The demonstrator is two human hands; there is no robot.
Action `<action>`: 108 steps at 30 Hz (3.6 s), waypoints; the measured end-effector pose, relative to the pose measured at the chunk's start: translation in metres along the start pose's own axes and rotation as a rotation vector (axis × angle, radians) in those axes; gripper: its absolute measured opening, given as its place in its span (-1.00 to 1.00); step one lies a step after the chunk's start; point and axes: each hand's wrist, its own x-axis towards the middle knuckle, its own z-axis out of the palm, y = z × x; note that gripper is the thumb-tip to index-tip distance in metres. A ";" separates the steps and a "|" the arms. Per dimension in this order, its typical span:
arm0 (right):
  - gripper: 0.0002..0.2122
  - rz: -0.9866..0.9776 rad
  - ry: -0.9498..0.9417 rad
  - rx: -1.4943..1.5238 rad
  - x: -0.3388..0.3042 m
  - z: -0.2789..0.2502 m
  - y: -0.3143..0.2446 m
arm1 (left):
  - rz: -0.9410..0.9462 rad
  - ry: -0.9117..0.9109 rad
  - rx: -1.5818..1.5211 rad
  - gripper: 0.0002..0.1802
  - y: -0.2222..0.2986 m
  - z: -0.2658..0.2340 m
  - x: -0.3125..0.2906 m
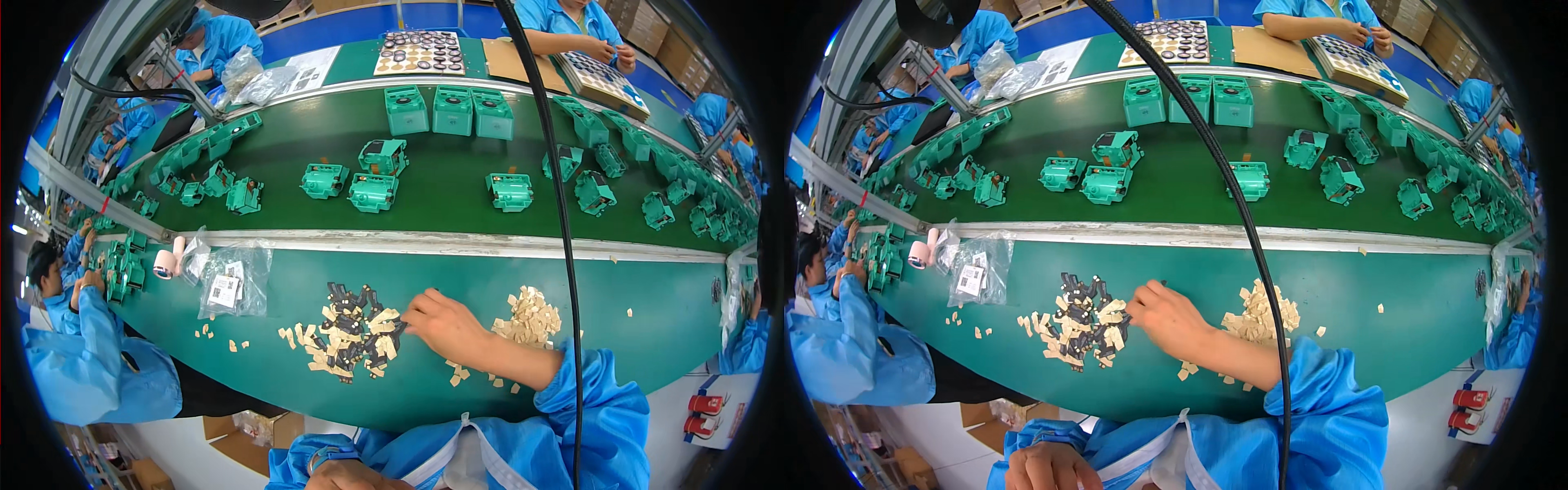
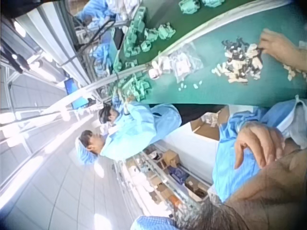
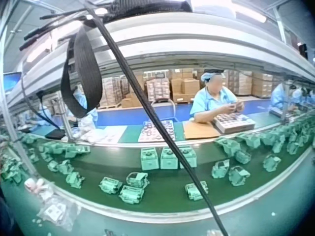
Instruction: The person assembles small electronic components by hand, inserting electronic contact pins and circuit boards into green plastic housings.
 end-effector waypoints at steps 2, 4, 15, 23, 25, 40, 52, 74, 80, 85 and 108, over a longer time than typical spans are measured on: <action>-0.88 0.106 -0.017 -0.050 -0.001 0.011 0.004 | 0.041 0.030 0.033 -0.45 0.000 0.004 -0.004; -0.87 0.118 -0.042 -0.012 -0.002 0.014 0.007 | 0.084 0.065 0.074 -0.44 0.002 0.005 -0.009; -0.90 0.421 -0.128 0.571 -0.006 -0.028 -0.017 | -0.564 1.026 1.645 -0.72 -0.018 -0.048 -0.036; -0.78 0.453 -0.010 0.627 -0.013 -0.039 -0.031 | -0.671 1.119 1.577 -0.86 -0.037 -0.056 -0.042; -0.78 0.436 -0.008 0.635 -0.018 -0.039 -0.027 | -0.648 1.207 1.479 -0.88 -0.039 -0.055 -0.043; -0.79 0.741 -0.133 1.719 -0.046 -0.046 -0.035 | -0.335 1.289 1.115 -0.68 -0.053 -0.042 -0.012; -0.78 0.575 0.008 0.877 -0.065 -0.092 -0.047 | -0.615 0.502 1.676 -0.60 -0.040 -0.036 0.014; -0.84 0.140 0.315 0.317 -0.077 -0.097 -0.051 | -0.401 0.542 1.770 -0.81 -0.078 -0.033 0.017; -0.84 -0.035 0.365 0.247 -0.081 -0.100 -0.038 | -0.407 0.475 1.796 -0.81 -0.079 -0.031 0.022; -0.85 -0.194 0.490 0.023 -0.093 -0.097 -0.029 | -0.485 0.644 1.675 -0.83 -0.088 -0.026 0.028; -0.74 -0.407 0.312 -0.158 -0.107 -0.123 -0.009 | -0.789 0.995 0.650 -0.77 -0.102 -0.029 0.023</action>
